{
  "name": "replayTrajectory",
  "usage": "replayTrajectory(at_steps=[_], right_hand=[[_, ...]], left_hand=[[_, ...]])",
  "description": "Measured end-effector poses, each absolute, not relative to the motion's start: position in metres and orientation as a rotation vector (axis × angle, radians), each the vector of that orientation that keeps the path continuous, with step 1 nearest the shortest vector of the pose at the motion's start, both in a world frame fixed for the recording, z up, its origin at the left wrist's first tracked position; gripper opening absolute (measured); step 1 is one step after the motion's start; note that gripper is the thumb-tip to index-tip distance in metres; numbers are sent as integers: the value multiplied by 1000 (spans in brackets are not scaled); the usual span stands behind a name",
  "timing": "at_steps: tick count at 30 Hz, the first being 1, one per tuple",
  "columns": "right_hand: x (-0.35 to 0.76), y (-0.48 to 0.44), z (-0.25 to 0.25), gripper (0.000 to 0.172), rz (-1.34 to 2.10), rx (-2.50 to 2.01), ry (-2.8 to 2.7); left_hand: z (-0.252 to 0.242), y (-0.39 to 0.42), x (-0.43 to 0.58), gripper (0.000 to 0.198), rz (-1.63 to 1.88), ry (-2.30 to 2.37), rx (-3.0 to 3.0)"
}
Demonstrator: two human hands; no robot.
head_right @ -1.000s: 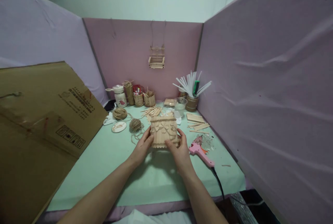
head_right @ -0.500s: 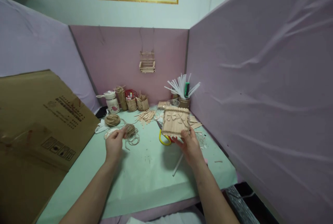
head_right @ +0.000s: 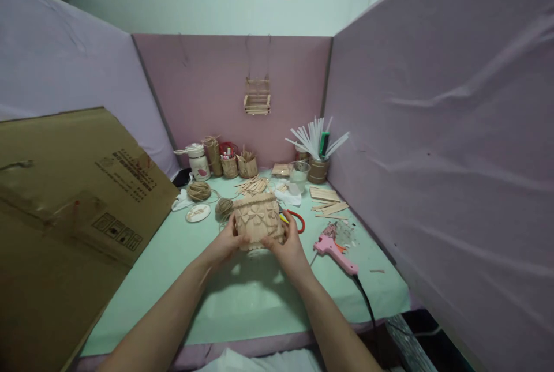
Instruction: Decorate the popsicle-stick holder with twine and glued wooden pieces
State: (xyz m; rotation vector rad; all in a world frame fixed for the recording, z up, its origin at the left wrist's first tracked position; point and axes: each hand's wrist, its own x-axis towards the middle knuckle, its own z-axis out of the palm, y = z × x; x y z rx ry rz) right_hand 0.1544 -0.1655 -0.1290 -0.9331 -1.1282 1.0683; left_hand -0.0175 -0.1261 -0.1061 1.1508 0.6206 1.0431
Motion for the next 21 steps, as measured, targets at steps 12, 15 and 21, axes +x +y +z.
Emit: replayTrajectory(at_steps=[12, 15, 21], right_hand=[[189, -170, -140, 102, 408, -1207, -1604], [189, -171, -135, 87, 302, -1199, -1587], [186, -172, -132, 66, 289, -1172, -1543]], left_hand=[[-112, -119, -23, 143, 1024, 764, 1386], [-120, -116, -22, 145, 1009, 806, 1433], [-126, -111, -24, 144, 1026, 839, 1572]])
